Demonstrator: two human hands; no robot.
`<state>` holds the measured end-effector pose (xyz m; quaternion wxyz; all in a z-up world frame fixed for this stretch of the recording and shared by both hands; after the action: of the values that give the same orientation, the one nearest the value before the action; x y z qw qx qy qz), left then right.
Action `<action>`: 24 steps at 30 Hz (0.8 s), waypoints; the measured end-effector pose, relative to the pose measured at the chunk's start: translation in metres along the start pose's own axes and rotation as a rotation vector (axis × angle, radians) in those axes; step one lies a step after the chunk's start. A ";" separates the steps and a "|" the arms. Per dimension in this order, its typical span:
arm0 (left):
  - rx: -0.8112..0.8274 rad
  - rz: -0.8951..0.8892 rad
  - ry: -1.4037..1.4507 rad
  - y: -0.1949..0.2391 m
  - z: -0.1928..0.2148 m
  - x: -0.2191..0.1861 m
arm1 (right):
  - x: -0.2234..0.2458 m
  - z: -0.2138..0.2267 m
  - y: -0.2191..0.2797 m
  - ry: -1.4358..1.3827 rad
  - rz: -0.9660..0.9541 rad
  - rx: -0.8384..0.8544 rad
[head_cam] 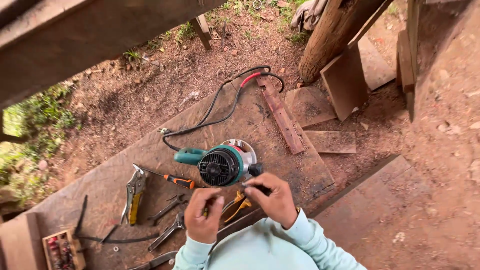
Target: The person works on a power router on a rustic wooden workbench, fitting and twisting a black plastic base attachment onto the tool by hand and using a screwdriver to tighten it. They pick up small fasteners from the bench, reposition the router, and continue securing the attachment.
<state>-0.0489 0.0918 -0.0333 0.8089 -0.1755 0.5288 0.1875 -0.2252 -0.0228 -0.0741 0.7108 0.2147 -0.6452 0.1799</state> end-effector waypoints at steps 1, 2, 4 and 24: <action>0.011 -0.004 -0.018 -0.004 0.002 0.000 | 0.008 0.001 -0.008 -0.020 0.000 -0.009; -0.040 -0.023 -0.064 -0.008 0.005 0.001 | 0.016 0.003 -0.015 0.040 0.053 -0.072; -0.088 -0.037 -0.124 -0.006 0.009 0.004 | 0.024 0.002 -0.021 0.085 0.097 -0.132; 0.062 -0.306 -0.647 -0.041 -0.013 -0.034 | 0.018 -0.001 -0.042 0.349 0.356 -0.186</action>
<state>-0.0513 0.0459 -0.0033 0.9581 -0.1596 0.2184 0.0939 -0.1999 -0.0582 -0.0589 0.7851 -0.0028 -0.5544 0.2761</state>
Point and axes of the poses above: each hand's wrist, its own y-axis away from the middle knuckle, its own z-axis out of the back of the hand, x = y × z, the point moved 1 cm from there along -y, towards the middle knuckle, and after that the axes turned 2 degrees about -z, right-handed, at the moved point
